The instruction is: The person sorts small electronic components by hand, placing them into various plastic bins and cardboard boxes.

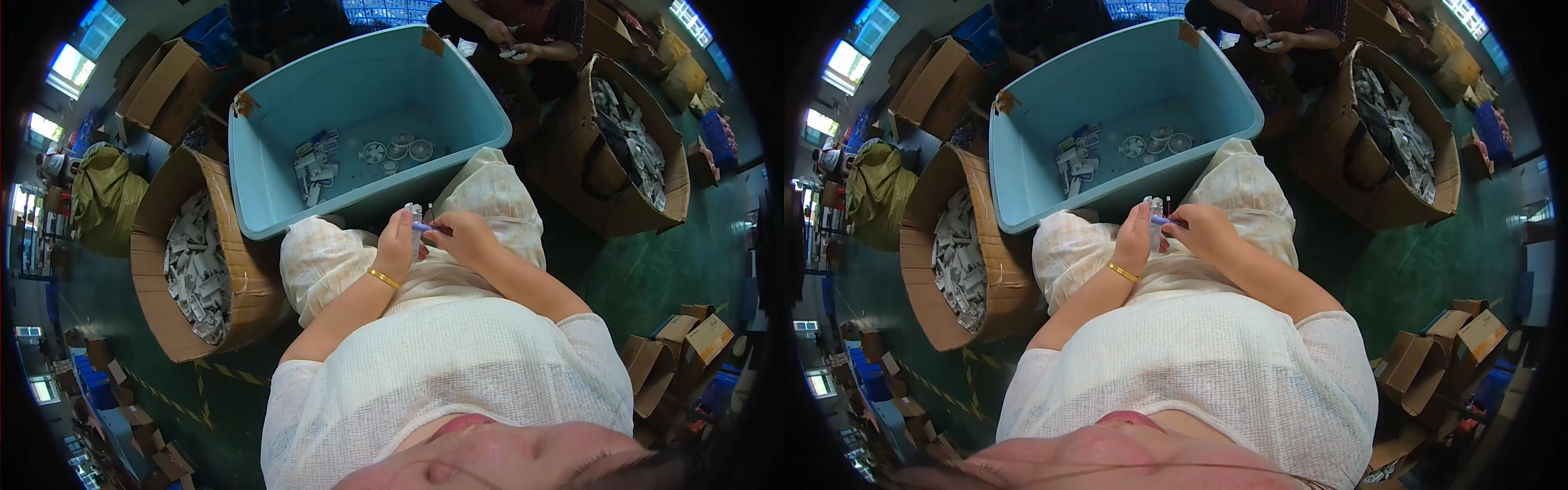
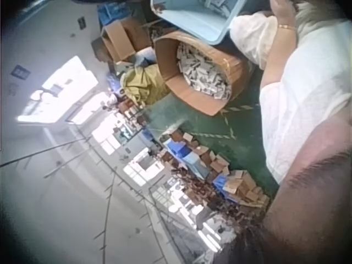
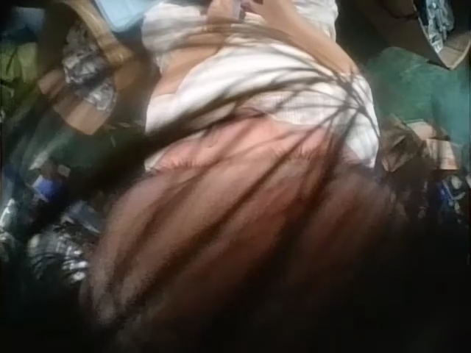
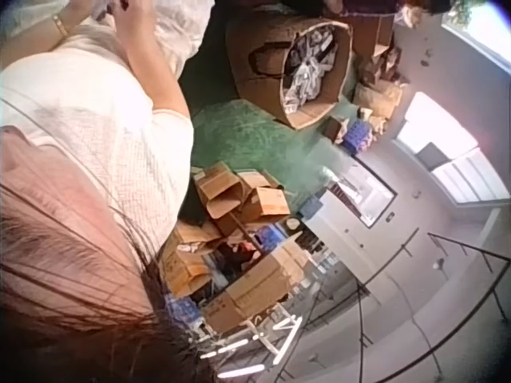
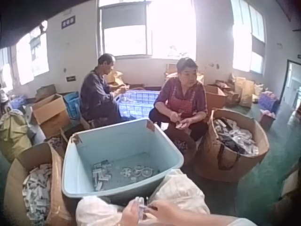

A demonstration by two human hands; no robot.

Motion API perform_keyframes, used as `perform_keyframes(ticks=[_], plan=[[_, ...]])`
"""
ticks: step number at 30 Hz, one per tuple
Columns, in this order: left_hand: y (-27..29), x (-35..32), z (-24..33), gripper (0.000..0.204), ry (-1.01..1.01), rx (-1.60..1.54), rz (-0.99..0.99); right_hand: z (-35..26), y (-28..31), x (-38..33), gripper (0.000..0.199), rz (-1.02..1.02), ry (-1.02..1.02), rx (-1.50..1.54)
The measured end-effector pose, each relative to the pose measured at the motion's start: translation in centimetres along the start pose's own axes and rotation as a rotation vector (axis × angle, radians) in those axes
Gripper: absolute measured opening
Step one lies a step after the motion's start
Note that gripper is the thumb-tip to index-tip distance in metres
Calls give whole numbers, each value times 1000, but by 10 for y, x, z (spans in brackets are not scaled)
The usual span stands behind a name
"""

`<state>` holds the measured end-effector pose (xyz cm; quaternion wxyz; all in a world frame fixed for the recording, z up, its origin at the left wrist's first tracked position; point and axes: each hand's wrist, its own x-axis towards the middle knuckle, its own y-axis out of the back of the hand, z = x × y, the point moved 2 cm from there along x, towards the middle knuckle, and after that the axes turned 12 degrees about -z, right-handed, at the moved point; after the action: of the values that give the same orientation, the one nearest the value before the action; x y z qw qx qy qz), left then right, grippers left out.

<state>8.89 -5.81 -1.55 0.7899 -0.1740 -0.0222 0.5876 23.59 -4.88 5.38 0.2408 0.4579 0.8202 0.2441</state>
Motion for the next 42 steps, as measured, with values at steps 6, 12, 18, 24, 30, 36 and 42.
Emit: perform_keyframes(ticks=[6,12,18,24,30,36,42], plan=[[-25,-21,29,41,69,-43,-129,7,25,-15,23,-180,-178,223],[-29,-23,33,41,117,-66,-221,10,44,-15,18,-358,-321,342],[28,-15,22,39,127,-229,2,74,113,-25,17,1,-357,727],[24,-8,21,42,145,-245,25,76,123,-26,20,27,-250,403],[18,-8,9,35,327,-265,-31,117,176,64,31,459,-188,623],[28,-10,12,27,339,-259,45,132,179,115,58,629,-237,672],[64,-16,45,28,87,-667,207,98,75,98,41,197,78,132]])
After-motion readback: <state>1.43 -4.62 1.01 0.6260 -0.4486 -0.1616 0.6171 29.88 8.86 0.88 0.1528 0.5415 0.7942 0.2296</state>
